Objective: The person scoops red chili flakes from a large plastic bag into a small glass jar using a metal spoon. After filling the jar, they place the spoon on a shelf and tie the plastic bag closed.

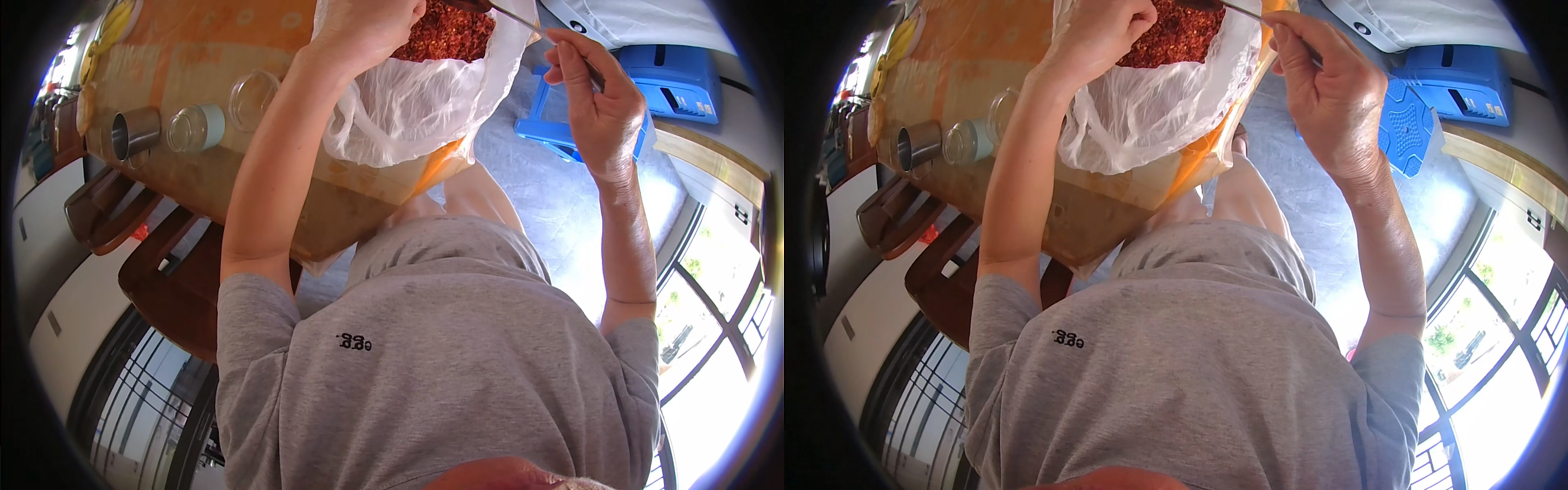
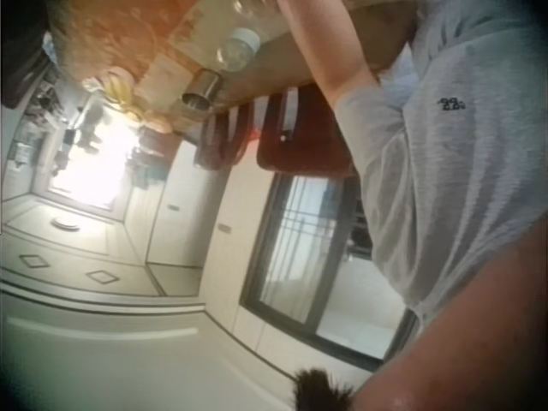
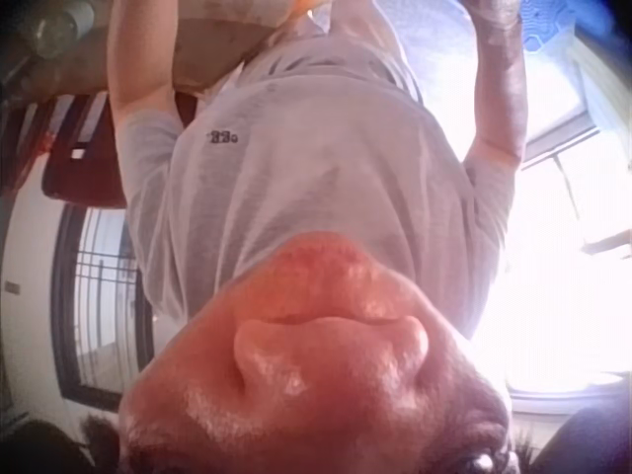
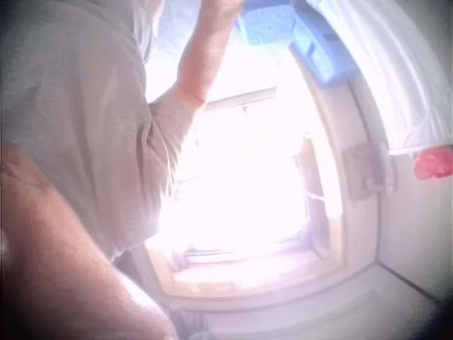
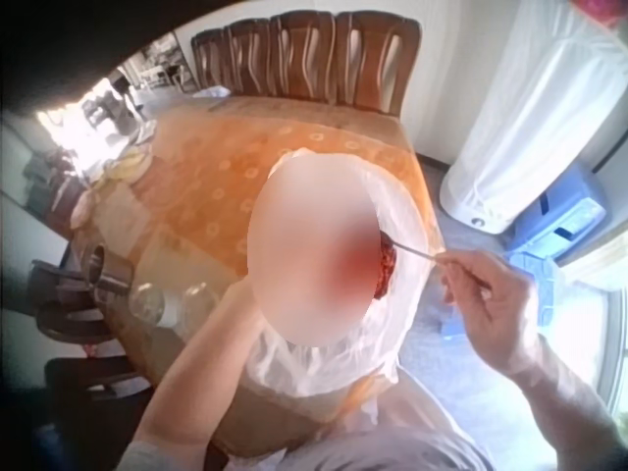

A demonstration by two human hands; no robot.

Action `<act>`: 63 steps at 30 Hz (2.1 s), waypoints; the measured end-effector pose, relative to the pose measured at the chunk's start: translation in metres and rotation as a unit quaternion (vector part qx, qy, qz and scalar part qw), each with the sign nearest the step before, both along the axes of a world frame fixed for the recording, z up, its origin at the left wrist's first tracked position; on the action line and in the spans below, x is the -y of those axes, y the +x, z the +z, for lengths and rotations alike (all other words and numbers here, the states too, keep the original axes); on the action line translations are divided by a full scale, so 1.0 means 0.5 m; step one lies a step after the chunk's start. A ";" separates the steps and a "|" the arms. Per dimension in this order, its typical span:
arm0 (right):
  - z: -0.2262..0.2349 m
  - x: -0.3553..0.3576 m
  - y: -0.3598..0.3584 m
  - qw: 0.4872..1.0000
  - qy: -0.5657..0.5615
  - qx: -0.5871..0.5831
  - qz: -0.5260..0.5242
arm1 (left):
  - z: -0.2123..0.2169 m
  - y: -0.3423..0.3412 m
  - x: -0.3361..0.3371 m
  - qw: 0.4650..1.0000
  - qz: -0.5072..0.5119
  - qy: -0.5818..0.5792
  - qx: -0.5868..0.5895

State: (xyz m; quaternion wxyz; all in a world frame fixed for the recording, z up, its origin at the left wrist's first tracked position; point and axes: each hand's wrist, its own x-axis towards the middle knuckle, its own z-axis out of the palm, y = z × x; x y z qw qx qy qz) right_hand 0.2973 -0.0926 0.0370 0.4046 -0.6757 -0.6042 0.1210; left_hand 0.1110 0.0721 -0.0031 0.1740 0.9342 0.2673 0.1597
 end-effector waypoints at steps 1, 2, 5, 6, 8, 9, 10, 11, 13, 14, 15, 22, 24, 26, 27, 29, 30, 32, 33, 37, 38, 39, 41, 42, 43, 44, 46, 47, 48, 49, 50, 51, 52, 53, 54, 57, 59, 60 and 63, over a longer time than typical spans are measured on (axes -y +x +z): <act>0.000 0.000 0.000 1.000 -0.003 -0.001 0.000 | -0.003 0.003 0.001 1.000 -0.003 0.003 -0.004; -0.004 0.001 0.002 1.000 0.000 0.000 0.004 | -0.004 0.007 0.002 1.000 -0.008 0.007 -0.010; -0.011 0.000 0.010 1.000 0.004 -0.003 0.012 | -0.007 0.022 0.003 0.999 -0.019 0.017 -0.028; -0.011 0.001 0.009 1.000 0.005 -0.007 0.013 | -0.009 0.025 0.002 0.999 -0.020 0.019 -0.030; -0.011 0.002 0.009 1.000 0.008 -0.005 0.015 | -0.010 0.027 0.003 0.999 -0.020 0.019 -0.031; -0.012 0.001 0.009 1.000 0.009 0.000 0.014 | -0.009 0.028 -0.001 0.999 -0.019 0.016 -0.030; -0.013 0.001 0.009 1.000 0.010 0.005 0.014 | -0.009 0.028 -0.002 0.999 -0.017 0.012 -0.027; -0.013 0.000 0.010 1.000 0.010 0.001 0.014 | -0.009 0.029 -0.004 1.000 -0.015 0.007 -0.024; -0.014 -0.001 0.011 1.000 0.011 -0.006 0.014 | -0.006 0.024 -0.005 1.000 -0.007 -0.002 -0.015; -0.013 -0.001 0.010 1.000 0.009 -0.009 0.011 | -0.004 0.021 -0.006 1.000 -0.001 -0.008 -0.008; -0.011 -0.001 0.009 1.000 0.006 -0.012 0.009 | -0.003 0.018 -0.005 1.000 0.005 -0.014 -0.001; -0.013 0.002 0.014 0.999 0.005 -0.033 0.009 | 0.007 -0.016 0.000 0.996 0.051 -0.055 0.051; -0.005 -0.001 0.007 0.998 0.003 -0.062 0.009 | 0.008 -0.023 0.002 0.994 0.061 -0.064 0.061; 0.004 -0.001 0.000 0.996 -0.002 -0.086 0.004 | 0.007 -0.030 0.004 0.993 0.070 -0.070 0.067; 0.009 -0.001 -0.003 0.995 -0.006 -0.095 0.001 | 0.006 -0.034 0.005 0.992 0.075 -0.074 0.070; 0.014 -0.001 -0.004 0.993 -0.015 -0.118 0.000 | 0.004 -0.037 0.007 0.991 0.084 -0.078 0.074; 0.016 -0.001 -0.004 0.991 -0.018 -0.132 0.002 | 0.003 -0.040 0.009 0.990 0.087 -0.080 0.075; 0.019 -0.002 -0.007 0.989 -0.024 -0.145 0.002 | 0.001 -0.042 0.012 0.989 0.096 -0.084 0.078; 0.022 -0.003 -0.010 0.989 -0.027 -0.143 -0.001 | -0.001 -0.042 0.012 0.988 0.099 -0.084 0.081; 0.030 -0.003 -0.021 0.993 -0.061 -0.101 -0.032 | -0.007 -0.037 0.024 0.986 0.113 -0.089 0.079; 0.026 -0.005 -0.020 0.995 -0.040 -0.083 -0.029 | 0.001 -0.038 0.029 0.984 0.115 -0.115 0.073; 0.022 -0.007 -0.018 0.996 -0.029 -0.076 -0.034 | 0.011 -0.031 0.035 0.984 0.116 -0.124 0.060; 0.018 -0.012 -0.019 0.997 -0.012 -0.066 -0.033 | 0.017 -0.034 0.044 0.987 0.129 -0.092 0.025; 0.017 -0.013 -0.021 0.998 -0.012 -0.044 -0.032 | 0.011 -0.036 0.049 0.988 0.128 -0.066 0.048; 0.017 -0.014 -0.026 0.998 -0.018 -0.055 -0.017 | 0.005 -0.037 0.051 0.989 0.127 -0.040 0.070; 0.017 -0.015 -0.032 0.998 -0.024 -0.066 -0.002 | 0.006 -0.040 0.050 0.988 0.126 -0.013 0.091; 0.011 -0.011 -0.037 0.995 -0.038 -0.092 0.025 | 0.009 -0.045 0.053 0.981 0.136 -0.030 0.136; 0.010 -0.014 -0.034 0.997 -0.023 -0.075 0.017 | 0.011 -0.048 0.055 0.977 0.141 -0.039 0.158; 0.008 -0.017 -0.030 0.998 -0.010 -0.058 0.009 | 0.018 -0.054 0.061 0.972 0.140 -0.060 0.177; 0.007 -0.022 -0.028 0.999 0.003 -0.041 0.001 | 0.028 -0.062 0.068 0.967 0.138 -0.081 0.196; 0.005 -0.029 -0.027 1.000 0.011 -0.026 0.003 | 0.033 -0.069 0.071 0.962 0.136 -0.102 0.215; 0.004 -0.039 -0.027 1.000 0.019 -0.011 0.004 | 0.029 -0.078 0.072 0.960 0.146 -0.082 0.225; 0.002 -0.049 -0.028 1.000 0.027 0.003 0.006 | 0.022 -0.087 0.073 0.958 0.155 -0.061 0.235; -0.001 -0.058 -0.028 0.999 0.028 0.014 0.016 | 0.018 -0.093 0.074 0.955 0.163 -0.041 0.245; -0.004 -0.068 -0.029 0.999 0.029 0.026 0.027 | 0.022 -0.096 0.071 0.953 0.196 0.009 0.232; -0.003 -0.085 -0.032 0.997 0.032 0.050 0.039 | 0.020 -0.092 0.042 0.938 0.286 0.120 0.156; 0.001 -0.090 -0.030 0.996 0.043 0.069 0.043 | -0.001 -0.081 0.018 0.937 0.328 0.100 0.068; 0.000 -0.093 -0.027 0.996 0.043 0.066 0.041 | -0.002 -0.076 0.008 0.938 0.337 0.072 0.025; -0.004 -0.094 -0.021 0.997 0.038 0.056 0.036 | 0.003 -0.072 -0.019 0.944 0.322 -0.067 -0.018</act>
